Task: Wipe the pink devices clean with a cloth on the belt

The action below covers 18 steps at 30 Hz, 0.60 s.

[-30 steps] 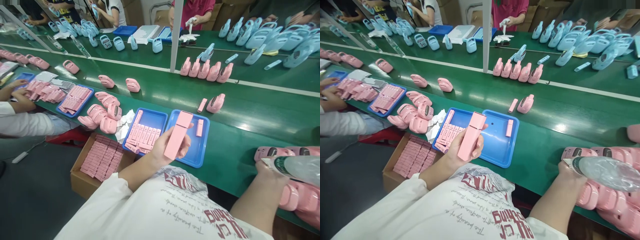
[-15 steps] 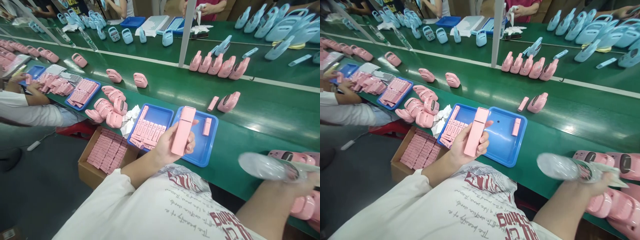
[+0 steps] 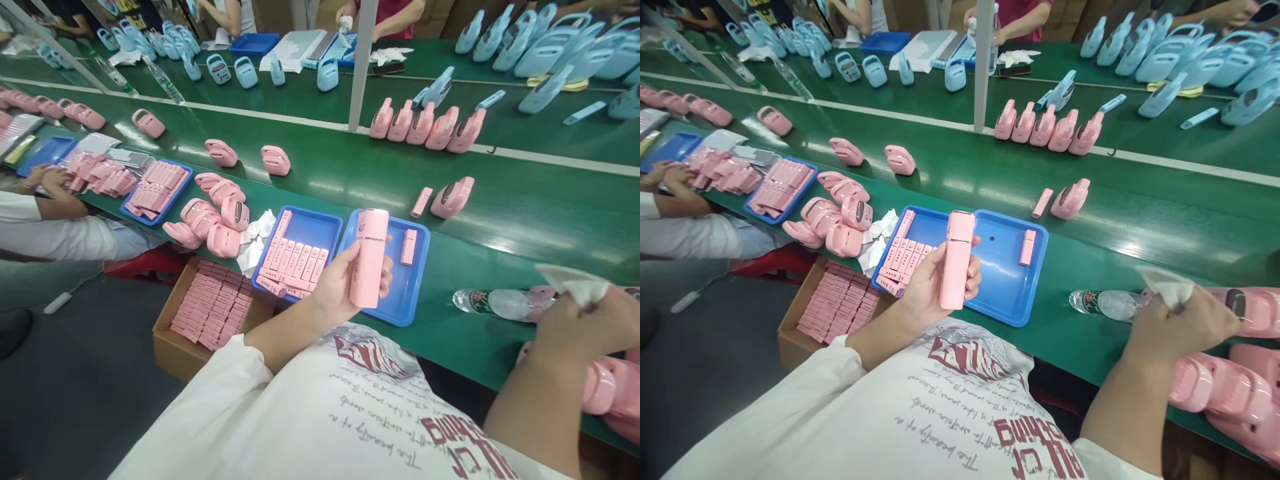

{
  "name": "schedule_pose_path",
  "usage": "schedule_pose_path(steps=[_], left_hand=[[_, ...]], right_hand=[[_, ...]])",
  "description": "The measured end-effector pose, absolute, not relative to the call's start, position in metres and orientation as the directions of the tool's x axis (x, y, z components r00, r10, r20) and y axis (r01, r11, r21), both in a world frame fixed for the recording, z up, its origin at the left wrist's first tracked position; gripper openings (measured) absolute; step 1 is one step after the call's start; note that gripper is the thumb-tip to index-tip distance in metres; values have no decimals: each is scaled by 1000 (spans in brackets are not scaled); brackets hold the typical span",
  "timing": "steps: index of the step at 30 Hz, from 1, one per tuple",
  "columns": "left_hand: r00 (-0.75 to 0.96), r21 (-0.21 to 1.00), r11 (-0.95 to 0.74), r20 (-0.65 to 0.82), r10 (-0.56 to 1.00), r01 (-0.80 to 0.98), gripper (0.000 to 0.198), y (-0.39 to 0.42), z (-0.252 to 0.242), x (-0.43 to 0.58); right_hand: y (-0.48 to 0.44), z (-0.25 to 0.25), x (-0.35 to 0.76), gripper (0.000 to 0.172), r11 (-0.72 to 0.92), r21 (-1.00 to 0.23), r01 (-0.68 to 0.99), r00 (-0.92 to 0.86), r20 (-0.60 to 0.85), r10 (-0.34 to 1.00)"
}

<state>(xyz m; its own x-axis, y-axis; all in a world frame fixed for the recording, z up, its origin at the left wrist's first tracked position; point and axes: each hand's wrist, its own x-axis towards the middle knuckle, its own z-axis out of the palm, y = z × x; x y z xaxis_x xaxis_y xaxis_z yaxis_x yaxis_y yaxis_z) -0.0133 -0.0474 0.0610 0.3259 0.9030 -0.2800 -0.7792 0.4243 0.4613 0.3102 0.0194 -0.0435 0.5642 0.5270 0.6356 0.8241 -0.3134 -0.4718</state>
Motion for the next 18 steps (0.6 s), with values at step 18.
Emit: schedule_pose_path(steps=[18], left_hand=[[257,677,421,-335,906,-603,89,-26,35,11]], right_hand=[[-22,27,140,50,859,-407,309,-468,722,510]])
